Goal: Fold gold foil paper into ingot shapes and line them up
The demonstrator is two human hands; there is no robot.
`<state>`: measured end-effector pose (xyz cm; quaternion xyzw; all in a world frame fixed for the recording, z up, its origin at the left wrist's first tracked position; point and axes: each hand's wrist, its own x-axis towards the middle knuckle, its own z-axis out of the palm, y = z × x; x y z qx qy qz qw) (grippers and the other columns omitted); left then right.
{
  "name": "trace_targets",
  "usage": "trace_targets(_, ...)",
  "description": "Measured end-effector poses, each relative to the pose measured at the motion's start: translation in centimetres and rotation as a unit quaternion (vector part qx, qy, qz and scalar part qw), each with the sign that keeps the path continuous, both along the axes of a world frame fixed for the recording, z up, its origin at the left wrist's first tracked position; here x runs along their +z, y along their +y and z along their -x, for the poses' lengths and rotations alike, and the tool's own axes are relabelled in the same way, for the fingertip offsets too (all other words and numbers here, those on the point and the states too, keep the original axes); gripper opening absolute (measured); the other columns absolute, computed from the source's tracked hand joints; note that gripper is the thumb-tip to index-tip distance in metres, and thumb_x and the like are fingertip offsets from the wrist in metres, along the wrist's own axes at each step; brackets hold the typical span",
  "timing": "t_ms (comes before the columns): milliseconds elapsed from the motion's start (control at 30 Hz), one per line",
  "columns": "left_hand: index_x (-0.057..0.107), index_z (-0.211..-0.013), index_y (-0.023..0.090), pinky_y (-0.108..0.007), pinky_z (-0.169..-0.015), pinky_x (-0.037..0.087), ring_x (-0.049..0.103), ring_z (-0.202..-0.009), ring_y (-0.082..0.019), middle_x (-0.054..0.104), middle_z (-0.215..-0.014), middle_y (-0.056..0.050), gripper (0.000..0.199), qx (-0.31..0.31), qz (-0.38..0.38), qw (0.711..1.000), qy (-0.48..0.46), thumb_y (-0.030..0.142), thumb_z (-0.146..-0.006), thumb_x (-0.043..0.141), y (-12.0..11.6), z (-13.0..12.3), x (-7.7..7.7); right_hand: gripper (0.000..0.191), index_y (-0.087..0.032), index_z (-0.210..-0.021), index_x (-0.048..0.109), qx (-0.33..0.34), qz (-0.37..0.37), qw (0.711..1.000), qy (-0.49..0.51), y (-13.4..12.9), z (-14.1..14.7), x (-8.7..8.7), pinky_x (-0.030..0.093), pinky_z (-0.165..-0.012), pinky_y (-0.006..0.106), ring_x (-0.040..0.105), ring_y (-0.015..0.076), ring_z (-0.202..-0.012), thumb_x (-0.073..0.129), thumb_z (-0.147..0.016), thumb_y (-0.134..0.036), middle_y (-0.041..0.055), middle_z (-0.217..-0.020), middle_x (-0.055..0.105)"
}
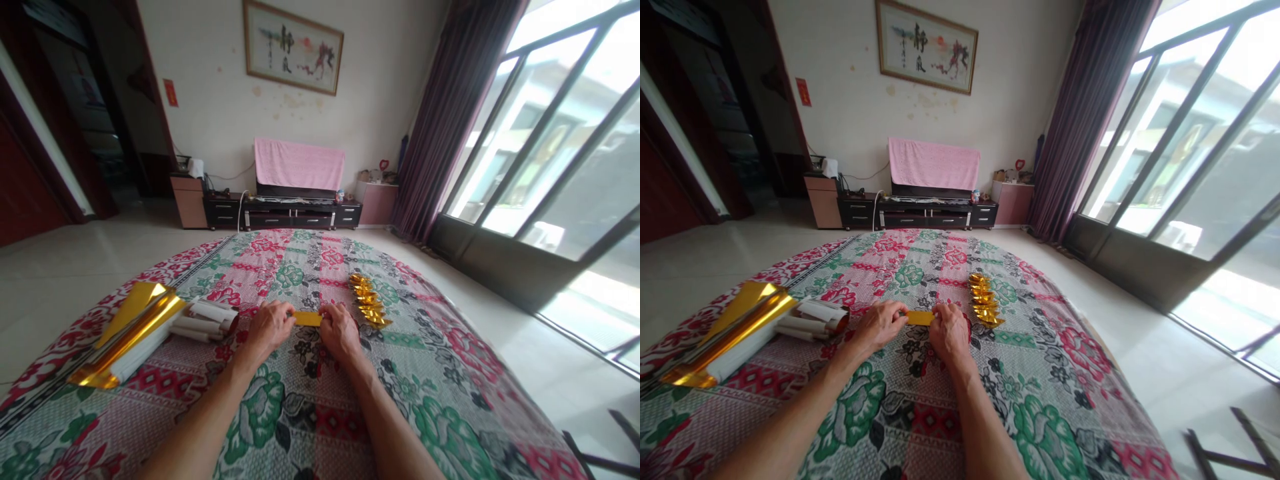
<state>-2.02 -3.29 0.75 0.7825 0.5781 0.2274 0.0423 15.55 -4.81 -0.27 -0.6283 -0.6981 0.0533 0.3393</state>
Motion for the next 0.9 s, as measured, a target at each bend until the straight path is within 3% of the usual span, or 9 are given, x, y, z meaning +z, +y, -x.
trace_targets(400,0.062,-0.095,0.022,-0.029,-0.073,0.041,0.055,-0.077,-0.019,0.062,-0.074,-0.002,0.020,0.002,-0.042,0.999,-0.034,0.023,-0.078,0.053,-0.7,-0.2,0.1,0.012,-0.019,-0.076,0.063,0.015,-0.052,0.999,0.001,-0.5,0.3,0.4,0.036,-0.066,0.021,0.049,0.0124,-0.070,0.051,-0.075,-0.017,0.0010,-0.073,0.053)
trace_targets(600,0.056,-0.109,0.025,-0.024,-0.073,0.042,0.058,-0.079,-0.015,0.065,-0.091,-0.001,0.029,-0.020,-0.093,0.994,-0.052,0.021,-0.081,0.049,-1.3,-1.0,0.7,0.012,-0.019,-0.079,0.063,-0.018,-0.101,0.995,-0.018,-0.5,0.5,0.7,0.034,-0.073,0.023,0.049,0.0144,-0.080,0.051,-0.077,-0.018,0.0030,-0.081,0.055)
trace_targets(767,0.061,-0.100,0.025,-0.023,-0.072,0.042,0.060,-0.082,-0.015,0.066,-0.091,-0.001,0.022,-0.054,-0.071,0.995,-0.047,0.022,-0.083,0.046,-1.4,-1.4,0.6,0.011,-0.020,-0.076,0.063,0.000,-0.093,0.995,-0.021,-0.7,0.7,0.8,0.032,-0.073,0.023,0.049,0.0135,-0.078,0.052,-0.077,-0.018,0.0016,-0.080,0.056)
trace_targets(900,0.062,-0.096,0.024,-0.024,-0.069,0.042,0.060,-0.080,-0.015,0.065,-0.088,-0.002,0.020,-0.046,-0.065,0.996,-0.037,0.023,-0.084,0.044,-1.3,-1.4,0.3,0.011,-0.019,-0.075,0.063,0.019,-0.085,0.996,-0.013,-0.7,0.8,0.9,0.033,-0.072,0.022,0.050,0.0132,-0.076,0.052,-0.076,-0.016,0.0014,-0.079,0.058)
